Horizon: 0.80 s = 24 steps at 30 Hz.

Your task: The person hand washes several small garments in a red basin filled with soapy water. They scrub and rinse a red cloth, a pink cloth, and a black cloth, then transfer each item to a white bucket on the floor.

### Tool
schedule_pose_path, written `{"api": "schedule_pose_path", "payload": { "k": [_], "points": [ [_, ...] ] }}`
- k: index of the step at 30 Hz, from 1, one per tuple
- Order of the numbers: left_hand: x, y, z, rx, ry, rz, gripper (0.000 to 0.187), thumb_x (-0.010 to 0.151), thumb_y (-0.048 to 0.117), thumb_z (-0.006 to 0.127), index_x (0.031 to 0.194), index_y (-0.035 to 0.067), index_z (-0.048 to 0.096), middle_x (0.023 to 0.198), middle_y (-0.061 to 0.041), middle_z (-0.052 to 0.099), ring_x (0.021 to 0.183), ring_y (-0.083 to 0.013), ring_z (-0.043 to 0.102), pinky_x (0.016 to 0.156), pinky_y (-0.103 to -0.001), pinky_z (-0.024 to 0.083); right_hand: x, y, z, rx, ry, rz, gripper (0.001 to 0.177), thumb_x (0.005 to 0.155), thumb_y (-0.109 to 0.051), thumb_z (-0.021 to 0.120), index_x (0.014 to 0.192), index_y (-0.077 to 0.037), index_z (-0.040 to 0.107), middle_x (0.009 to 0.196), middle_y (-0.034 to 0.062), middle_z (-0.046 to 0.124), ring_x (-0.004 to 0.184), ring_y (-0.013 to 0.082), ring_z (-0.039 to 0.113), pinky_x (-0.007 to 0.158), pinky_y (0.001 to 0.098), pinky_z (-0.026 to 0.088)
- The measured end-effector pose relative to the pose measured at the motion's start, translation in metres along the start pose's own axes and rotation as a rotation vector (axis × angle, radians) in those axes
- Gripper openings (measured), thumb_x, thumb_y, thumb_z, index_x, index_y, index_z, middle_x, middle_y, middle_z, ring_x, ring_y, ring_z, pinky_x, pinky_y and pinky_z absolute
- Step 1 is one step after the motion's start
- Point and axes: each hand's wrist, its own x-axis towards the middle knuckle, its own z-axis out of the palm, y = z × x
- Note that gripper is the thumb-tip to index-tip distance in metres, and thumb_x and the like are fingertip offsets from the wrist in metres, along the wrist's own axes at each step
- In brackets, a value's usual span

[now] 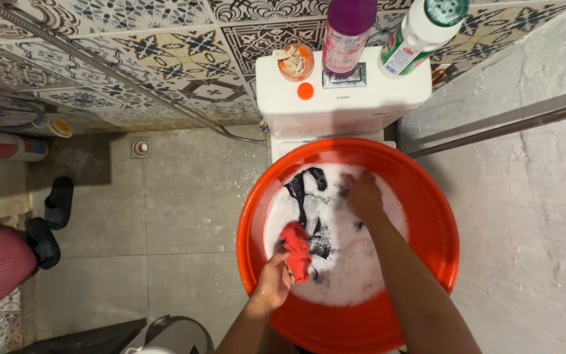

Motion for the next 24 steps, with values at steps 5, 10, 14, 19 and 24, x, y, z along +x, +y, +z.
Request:
{"api": "schedule_pose_path", "payload": {
  "k": [5,10,14,19,24],
  "points": [
    [-0.044,0.020,0.028,0.031,0.008,-0.010,0.068,0.085,0.009,0.052,0.151,0.013,0.041,0.120,0.004,0.070,0.103,-0.0111,0.068,0.082,-0.032,0.056,-0.027,0.017,-0.001,0.518,0.331,0.085,0.043,0.087,-0.005,0.061,0.130,-0.005,0.060,0.132,0.0237,0.060,0.126,0.0408,0.055,0.108,0.0501,0.045],
    [-0.058,0.036,0.038,0.087,0.019,0.084,0.075,0.087,0.006,0.056,0.157,0.021,0.036,0.091,0.004,0.060,0.073,-0.0103,0.059,0.056,-0.029,0.052,-0.150,-0.015,0.013,0.786,0.275,0.184,0.041,0.090,-0.006,0.060,0.131,-0.007,0.060,0.126,0.0180,0.061,0.114,0.0347,0.055,0.098,0.0453,0.046],
    [-0.065,0.047,0.055,0.275,-0.085,0.295,0.071,0.092,-0.006,0.060,0.159,0.006,0.040,0.090,-0.001,0.059,0.071,-0.0126,0.061,0.065,-0.037,0.058,-0.211,-0.035,0.035,0.543,-0.246,0.200,0.040,0.092,-0.008,0.059,0.132,-0.009,0.060,0.122,0.0135,0.061,0.105,0.0299,0.055,0.090,0.0414,0.047],
    [-0.104,0.070,0.109,0.703,-0.181,0.625,0.060,0.089,-0.014,0.060,0.147,-0.004,0.049,0.137,-0.007,0.064,0.116,-0.0086,0.061,0.101,-0.027,0.047,-0.187,-0.067,0.031,0.656,-0.258,0.357,0.038,0.095,-0.009,0.058,0.133,-0.011,0.060,0.116,0.0079,0.063,0.093,0.0239,0.055,0.080,0.0366,0.047],
    [-0.148,0.084,0.150,0.798,-0.171,0.811,0.053,0.091,-0.011,0.069,0.143,-0.009,0.058,0.131,-0.012,0.066,0.117,-0.0136,0.058,0.103,-0.029,0.046,-0.167,-0.118,-0.121,1.188,-0.202,0.158,0.036,0.097,-0.011,0.057,0.134,-0.013,0.060,0.111,0.0022,0.064,0.081,0.0179,0.055,0.070,0.0318,0.048]
  ]
}}
